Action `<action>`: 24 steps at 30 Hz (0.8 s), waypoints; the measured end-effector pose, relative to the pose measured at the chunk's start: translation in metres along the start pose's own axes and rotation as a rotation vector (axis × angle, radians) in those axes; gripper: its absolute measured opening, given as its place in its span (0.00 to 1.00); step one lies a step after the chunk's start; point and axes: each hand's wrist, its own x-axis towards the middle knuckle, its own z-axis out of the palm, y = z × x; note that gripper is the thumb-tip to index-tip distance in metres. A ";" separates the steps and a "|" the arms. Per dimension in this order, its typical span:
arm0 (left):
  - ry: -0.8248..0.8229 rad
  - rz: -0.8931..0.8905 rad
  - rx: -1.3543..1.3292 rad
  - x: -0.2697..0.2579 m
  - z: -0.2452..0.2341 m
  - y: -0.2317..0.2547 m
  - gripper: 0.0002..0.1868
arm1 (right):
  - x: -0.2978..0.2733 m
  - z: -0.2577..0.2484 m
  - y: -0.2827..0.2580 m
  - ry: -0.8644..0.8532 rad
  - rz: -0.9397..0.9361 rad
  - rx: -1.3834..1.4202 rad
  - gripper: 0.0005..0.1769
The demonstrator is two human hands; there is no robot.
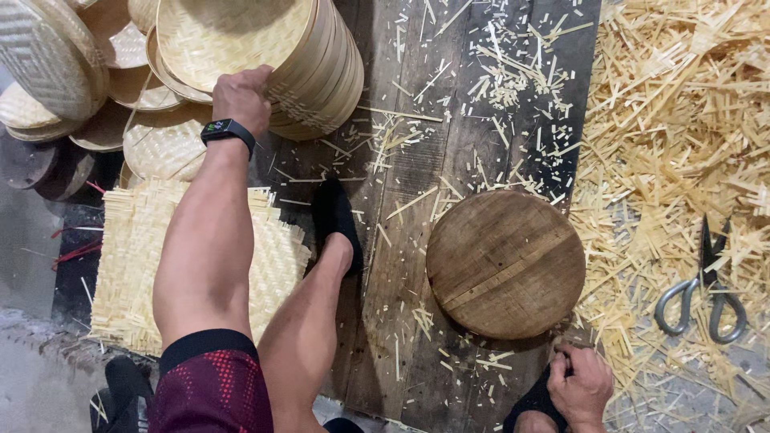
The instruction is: The person places a circular bamboo frame onto a woven mat, presses it down, and uses shears to trim the excess mat material around the frame's edge. They then flip the frame to reveal the finished circular tray and stack it with others.
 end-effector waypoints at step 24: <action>-0.614 -0.510 0.240 -0.365 0.009 0.075 0.53 | -0.008 0.001 0.013 0.037 -0.031 0.066 0.06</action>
